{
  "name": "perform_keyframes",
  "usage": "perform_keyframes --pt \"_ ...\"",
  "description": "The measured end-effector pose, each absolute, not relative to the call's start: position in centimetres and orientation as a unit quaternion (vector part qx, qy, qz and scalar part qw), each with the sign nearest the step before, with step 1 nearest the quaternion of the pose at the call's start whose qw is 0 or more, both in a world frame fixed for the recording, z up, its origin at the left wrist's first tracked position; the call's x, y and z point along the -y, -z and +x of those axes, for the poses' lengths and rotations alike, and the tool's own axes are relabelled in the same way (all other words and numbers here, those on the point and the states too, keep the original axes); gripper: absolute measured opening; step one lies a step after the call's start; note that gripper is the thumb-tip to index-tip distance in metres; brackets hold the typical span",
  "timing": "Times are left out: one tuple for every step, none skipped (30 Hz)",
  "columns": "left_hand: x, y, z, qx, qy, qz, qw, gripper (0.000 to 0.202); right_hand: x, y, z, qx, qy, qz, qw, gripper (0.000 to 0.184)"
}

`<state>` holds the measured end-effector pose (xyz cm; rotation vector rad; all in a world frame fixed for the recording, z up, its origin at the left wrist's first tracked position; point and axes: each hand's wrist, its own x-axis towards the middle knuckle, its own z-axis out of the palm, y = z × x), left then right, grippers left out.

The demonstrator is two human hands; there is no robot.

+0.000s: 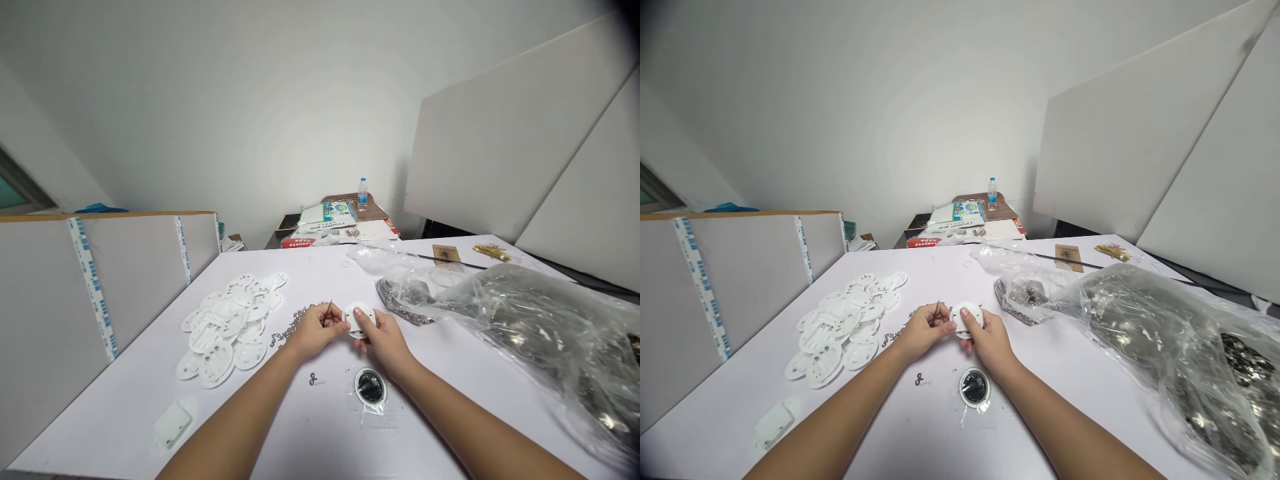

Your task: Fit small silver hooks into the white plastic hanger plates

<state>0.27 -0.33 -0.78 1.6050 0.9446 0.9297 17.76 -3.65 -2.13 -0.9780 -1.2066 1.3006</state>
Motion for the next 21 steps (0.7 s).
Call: perform_keyframes --pt "0.3 0.7 0.3 -0.381 -0.39 0.665 0.51 0.036 3.6 2.1 17.7 0.494 -0.558 -0.399 0.534 0.042" --pt "0.3 0.6 0.2 -0.371 -0.396 0.664 0.515 0.035 3.5 2.1 17.7 0.484 -0.568 -0.391 0.538 0.042" --pt "0.3 0.5 0.2 -0.362 -0.402 0.663 0.517 0.034 3.5 2.0 17.6 0.477 -0.575 -0.386 0.542 0.042" --pt "0.3 0.5 0.2 -0.357 -0.407 0.663 0.518 0.033 3.5 2.0 17.7 0.472 -0.579 -0.382 0.545 0.042" --pt "0.2 0.4 0.2 -0.356 -0.411 0.664 0.514 0.032 3.4 2.0 17.7 0.469 -0.58 -0.38 0.547 0.042" --pt "0.2 0.4 0.1 -0.361 -0.413 0.666 0.505 0.032 3.4 2.0 17.7 0.468 -0.58 -0.379 0.549 0.042" --pt "0.2 0.3 0.1 -0.371 -0.414 0.669 0.493 0.031 3.3 2.1 17.8 0.468 -0.579 -0.378 0.55 0.042" --pt "0.1 0.4 0.1 -0.384 -0.413 0.673 0.479 0.032 3.3 2.2 17.8 0.468 -0.578 -0.378 0.551 0.042" --pt "0.1 0.4 0.1 -0.397 -0.411 0.677 0.463 0.032 3.2 2.3 17.9 0.468 -0.577 -0.378 0.553 0.043" --pt "0.0 0.5 0.0 -0.412 -0.408 0.682 0.446 0.033 3.2 2.4 17.9 0.469 -0.575 -0.378 0.553 0.043" --pt "0.0 0.5 0.0 -0.426 -0.405 0.688 0.426 0.033 3.1 2.5 17.9 0.471 -0.572 -0.38 0.554 0.043" --pt "0.0 0.6 -0.1 -0.44 -0.403 0.695 0.402 0.033 3.1 2.6 17.9 0.474 -0.567 -0.383 0.555 0.043" --pt "-0.1 0.6 -0.2 -0.452 -0.4 0.703 0.375 0.032 3.0 2.5 17.9 0.478 -0.56 -0.387 0.555 0.043" --pt "-0.1 0.6 -0.3 -0.461 -0.397 0.713 0.347 0.031 3.0 2.2 18.0 0.484 -0.551 -0.392 0.555 0.042" --pt "-0.1 0.5 -0.5 -0.467 -0.395 0.723 0.321 0.029 3.0 1.7 18.1 0.491 -0.542 -0.397 0.554 0.041" --pt "-0.1 0.5 -0.6 -0.47 -0.391 0.732 0.3 0.028 3.0 1.0 18.4 0.5 -0.532 -0.402 0.553 0.04" --pt "-0.1 0.4 -0.7 -0.471 -0.387 0.741 0.283 0.026 3.2 0.2 18.8 0.513 -0.521 -0.406 0.549 0.039" --pt "-0.1 0.3 -0.9 -0.471 -0.384 0.747 0.269 0.024 3.6 -0.8 19.5 0.528 -0.512 -0.41 0.54 0.037" --pt "-0.2 0.2 -1.0 -0.473 -0.381 0.751 0.258 0.023 4.3 -1.7 20.5 0.546 -0.504 -0.413 0.527 0.036" --pt "-0.2 0.1 -1.1 -0.476 -0.379 0.754 0.248 0.022 5.3 -2.4 21.7 0.571 -0.489 -0.421 0.508 0.037" --pt "-0.2 0.1 -1.2 -0.479 -0.377 0.755 0.239 0.021 6.6 -2.9 23.1 0.601 -0.477 -0.433 0.474 0.037"
